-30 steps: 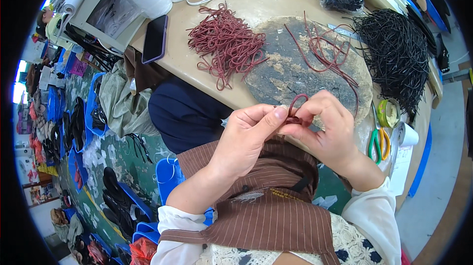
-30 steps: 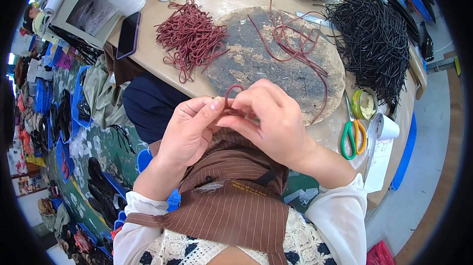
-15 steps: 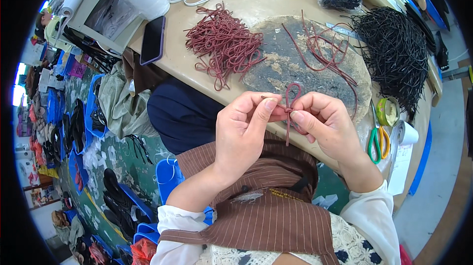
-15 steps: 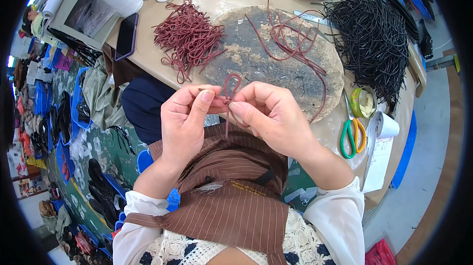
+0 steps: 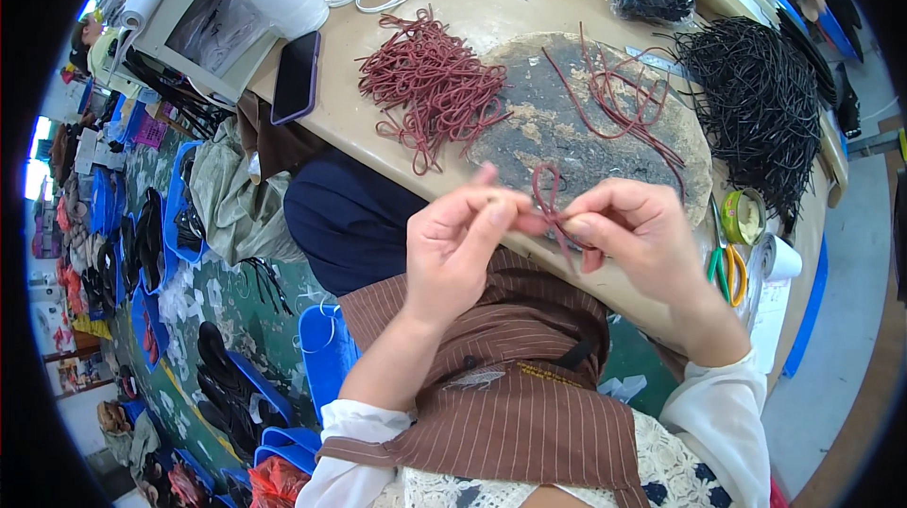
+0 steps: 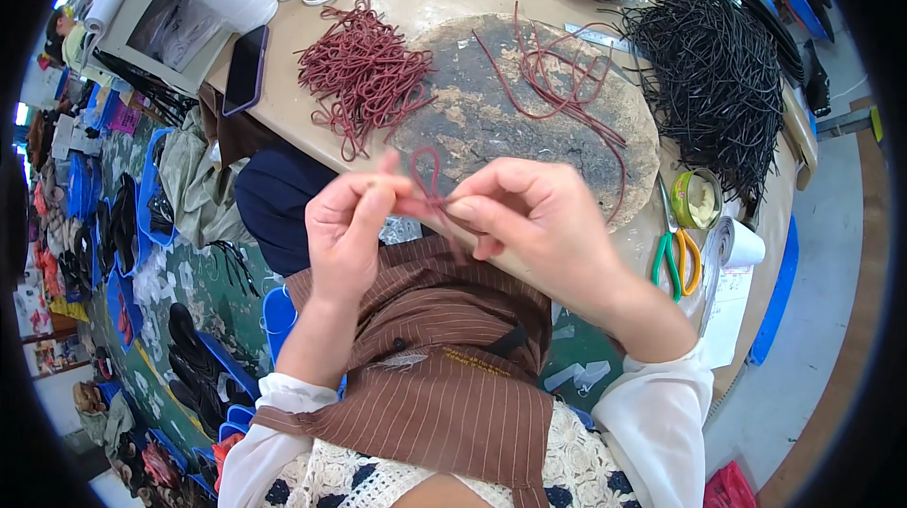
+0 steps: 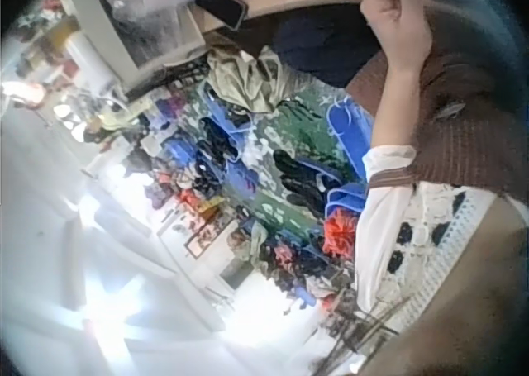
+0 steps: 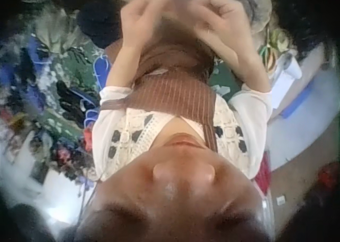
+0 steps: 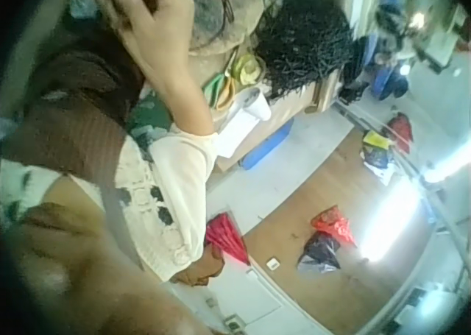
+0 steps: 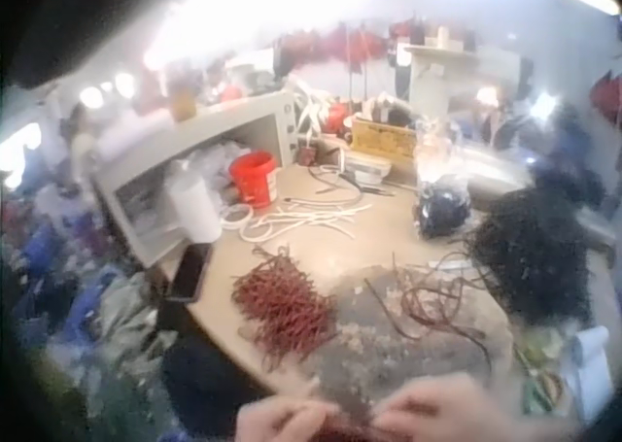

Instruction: The person sits on the floor and repeatedly ties knots in short lengths of maroon cord. They pick up individual cords, form loops, and pull them tight to create a knot, then place the finished items into a pile on the floor. The workspace contains piles of similar cords and other materials.

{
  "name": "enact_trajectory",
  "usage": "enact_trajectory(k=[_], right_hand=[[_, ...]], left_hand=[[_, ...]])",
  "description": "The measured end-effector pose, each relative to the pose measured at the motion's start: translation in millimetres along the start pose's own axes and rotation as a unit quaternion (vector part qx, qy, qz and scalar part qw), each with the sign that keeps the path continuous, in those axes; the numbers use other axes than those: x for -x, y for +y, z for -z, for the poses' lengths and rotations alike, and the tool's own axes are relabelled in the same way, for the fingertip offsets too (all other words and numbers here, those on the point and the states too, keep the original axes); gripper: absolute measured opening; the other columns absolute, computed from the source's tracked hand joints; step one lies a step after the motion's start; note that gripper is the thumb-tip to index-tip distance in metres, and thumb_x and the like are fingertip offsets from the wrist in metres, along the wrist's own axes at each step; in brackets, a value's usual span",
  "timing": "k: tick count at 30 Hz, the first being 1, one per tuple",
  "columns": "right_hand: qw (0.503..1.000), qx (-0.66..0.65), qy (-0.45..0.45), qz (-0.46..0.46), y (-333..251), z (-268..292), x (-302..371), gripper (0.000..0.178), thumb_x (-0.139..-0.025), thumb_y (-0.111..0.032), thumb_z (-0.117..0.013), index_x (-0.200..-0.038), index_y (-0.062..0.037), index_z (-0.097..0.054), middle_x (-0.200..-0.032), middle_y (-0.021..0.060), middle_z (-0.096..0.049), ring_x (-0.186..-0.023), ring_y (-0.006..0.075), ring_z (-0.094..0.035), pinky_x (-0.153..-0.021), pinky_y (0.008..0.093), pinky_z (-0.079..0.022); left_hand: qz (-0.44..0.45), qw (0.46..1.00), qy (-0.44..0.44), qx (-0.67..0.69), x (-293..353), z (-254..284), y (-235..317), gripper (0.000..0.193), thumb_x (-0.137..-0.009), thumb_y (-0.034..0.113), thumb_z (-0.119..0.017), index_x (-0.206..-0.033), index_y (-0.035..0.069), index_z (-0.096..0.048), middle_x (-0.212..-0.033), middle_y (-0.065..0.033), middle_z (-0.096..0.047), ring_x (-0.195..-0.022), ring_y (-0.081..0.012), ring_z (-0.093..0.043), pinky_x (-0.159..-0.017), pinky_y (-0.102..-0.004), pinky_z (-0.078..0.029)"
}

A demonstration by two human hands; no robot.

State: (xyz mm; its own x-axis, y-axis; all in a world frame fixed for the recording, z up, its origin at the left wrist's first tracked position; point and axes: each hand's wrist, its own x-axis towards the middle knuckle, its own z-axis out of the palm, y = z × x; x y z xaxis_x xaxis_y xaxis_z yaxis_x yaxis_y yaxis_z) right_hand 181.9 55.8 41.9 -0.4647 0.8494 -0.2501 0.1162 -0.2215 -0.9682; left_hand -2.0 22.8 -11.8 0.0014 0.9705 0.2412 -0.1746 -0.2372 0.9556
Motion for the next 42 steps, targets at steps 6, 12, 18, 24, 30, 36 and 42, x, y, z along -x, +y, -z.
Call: enact_trajectory(k=[6,12,18,24,30,36,42], right_hand=[[0.971,0.151,-0.142,0.116,-29,26,-16,0.011,-0.073,0.005,-0.062,-0.083,0.0025,-0.065,-0.072,0.0055,-0.058,-0.056,0.0089,-0.057,-0.049,0.0186,-0.045],[0.951,0.227,-0.166,0.126,-38,27,-18,0.011,-0.075,-0.003,-0.062,-0.085,0.0001,-0.064,-0.069,0.0042,-0.057,-0.057,0.0093,-0.058,-0.050,0.0204,-0.044],[0.955,0.221,-0.165,0.110,-35,29,-16,0.011,-0.076,-0.005,-0.061,-0.086,-0.0002,-0.063,-0.069,0.0046,-0.057,-0.056,0.0102,-0.057,-0.051,0.0214,-0.044],[0.948,0.254,-0.148,0.121,-42,27,-10,0.007,-0.076,-0.005,-0.060,-0.079,0.0014,-0.061,-0.068,0.0061,-0.056,-0.054,0.0112,-0.056,-0.050,0.0224,-0.043],[0.948,0.252,-0.183,0.073,-44,28,-9,0.008,-0.076,-0.007,-0.061,-0.078,0.0009,-0.061,-0.067,0.0064,-0.057,-0.053,0.0106,-0.056,-0.049,0.0226,-0.043],[0.935,0.226,-0.274,0.003,-42,36,-25,0.011,-0.074,-0.009,-0.063,-0.078,0.0011,-0.061,-0.063,0.0053,-0.060,-0.054,0.0089,-0.058,-0.049,0.0215,-0.043],[0.905,0.266,-0.326,-0.056,-57,21,-38,0.012,-0.071,-0.009,-0.064,-0.074,0.0004,-0.058,-0.063,0.0047,-0.061,-0.056,0.0084,-0.059,-0.051,0.0206,-0.043]], left_hand=[[0.309,0.890,-0.175,0.286,-10,18,30,0.058,-0.093,0.040,-0.029,-0.098,-0.012,-0.055,-0.090,-0.0199,-0.061,-0.085,-0.0301,-0.062,-0.081,-0.0358,-0.048],[0.312,0.915,-0.218,0.131,-16,13,50,0.035,-0.092,0.019,-0.039,-0.098,-0.012,-0.055,-0.091,-0.0203,-0.060,-0.079,-0.0293,-0.063,-0.072,-0.0348,-0.052],[0.318,0.933,-0.168,0.005,-4,4,55,0.015,-0.083,0.002,-0.054,-0.095,-0.006,-0.058,-0.074,-0.0081,-0.062,-0.068,-0.0117,-0.061,-0.060,-0.0211,-0.048],[0.179,0.961,-0.166,-0.131,2,6,53,0.010,-0.084,0.007,-0.053,-0.084,0.000,-0.059,-0.061,-0.0022,-0.060,-0.056,-0.0046,-0.054,-0.051,-0.0201,-0.042],[0.170,0.954,-0.219,-0.112,8,14,53,0.009,-0.085,0.008,-0.053,-0.084,0.000,-0.058,-0.061,-0.0019,-0.060,-0.056,-0.0051,-0.055,-0.050,-0.0203,-0.042],[0.313,0.909,-0.259,0.089,8,14,40,0.013,-0.087,0.009,-0.050,-0.085,-0.001,-0.058,-0.074,-0.0070,-0.063,-0.072,-0.0104,-0.059,-0.068,-0.0222,-0.046],[0.447,0.825,-0.297,0.177,-35,15,44,0.028,-0.085,0.013,-0.052,-0.100,-0.011,-0.055,-0.088,-0.0178,-0.062,-0.085,-0.0231,-0.061,-0.074,-0.0297,-0.049]])
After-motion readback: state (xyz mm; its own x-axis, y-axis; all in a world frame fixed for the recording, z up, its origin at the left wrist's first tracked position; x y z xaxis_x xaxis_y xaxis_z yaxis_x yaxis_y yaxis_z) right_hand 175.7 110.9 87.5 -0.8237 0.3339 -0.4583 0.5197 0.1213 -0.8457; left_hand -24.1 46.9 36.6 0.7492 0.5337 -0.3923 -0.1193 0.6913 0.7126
